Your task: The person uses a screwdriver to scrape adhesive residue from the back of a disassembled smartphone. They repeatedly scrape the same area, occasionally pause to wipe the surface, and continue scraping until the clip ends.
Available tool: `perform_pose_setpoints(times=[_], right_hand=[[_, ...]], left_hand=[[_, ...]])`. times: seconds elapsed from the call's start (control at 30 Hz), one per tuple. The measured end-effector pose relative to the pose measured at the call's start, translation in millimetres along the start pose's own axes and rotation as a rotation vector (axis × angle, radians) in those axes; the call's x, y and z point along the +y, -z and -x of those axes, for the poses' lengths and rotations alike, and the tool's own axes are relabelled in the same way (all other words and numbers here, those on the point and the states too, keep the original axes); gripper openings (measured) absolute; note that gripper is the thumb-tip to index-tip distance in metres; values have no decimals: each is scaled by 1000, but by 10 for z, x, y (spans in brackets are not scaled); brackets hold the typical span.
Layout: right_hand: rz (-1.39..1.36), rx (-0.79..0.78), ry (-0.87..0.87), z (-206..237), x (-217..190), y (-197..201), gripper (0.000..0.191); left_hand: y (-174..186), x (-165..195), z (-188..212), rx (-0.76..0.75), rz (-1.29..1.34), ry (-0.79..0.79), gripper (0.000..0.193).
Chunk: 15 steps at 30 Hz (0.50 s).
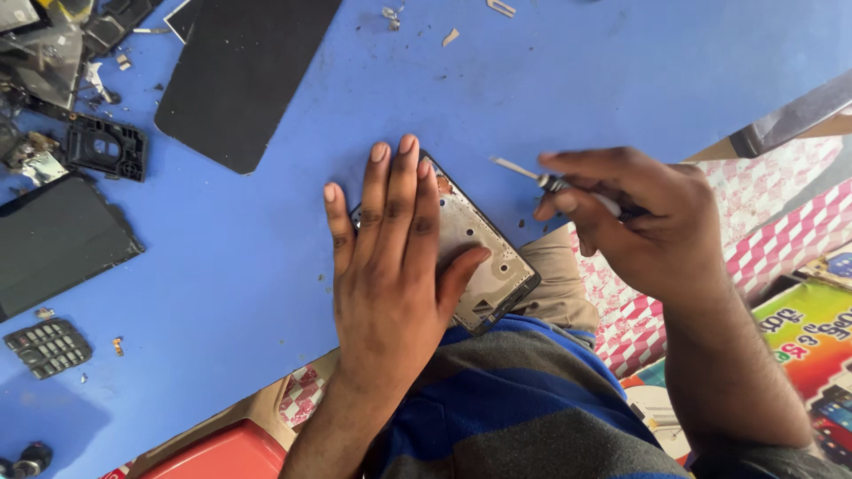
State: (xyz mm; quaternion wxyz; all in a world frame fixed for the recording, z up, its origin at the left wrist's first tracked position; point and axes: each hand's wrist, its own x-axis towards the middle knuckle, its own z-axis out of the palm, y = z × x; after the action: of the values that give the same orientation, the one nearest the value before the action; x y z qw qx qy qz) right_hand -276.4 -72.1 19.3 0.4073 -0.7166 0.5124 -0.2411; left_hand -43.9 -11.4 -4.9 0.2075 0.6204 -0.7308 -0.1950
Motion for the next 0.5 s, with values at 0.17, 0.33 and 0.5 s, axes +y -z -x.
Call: perform_pose_setpoints(times=[0.17, 0.33, 0.5], right_hand=[[-919, -58, 59, -58, 175, -15, 16], [-1644, -369, 271, -188, 332, 51, 42], [-1402, -222, 291, -198, 429, 70, 39]], left_hand=[[102, 10, 21, 165, -27, 0, 45], [133, 12, -28, 252, -37, 58, 32], [83, 49, -177, 205, -28, 40, 34]])
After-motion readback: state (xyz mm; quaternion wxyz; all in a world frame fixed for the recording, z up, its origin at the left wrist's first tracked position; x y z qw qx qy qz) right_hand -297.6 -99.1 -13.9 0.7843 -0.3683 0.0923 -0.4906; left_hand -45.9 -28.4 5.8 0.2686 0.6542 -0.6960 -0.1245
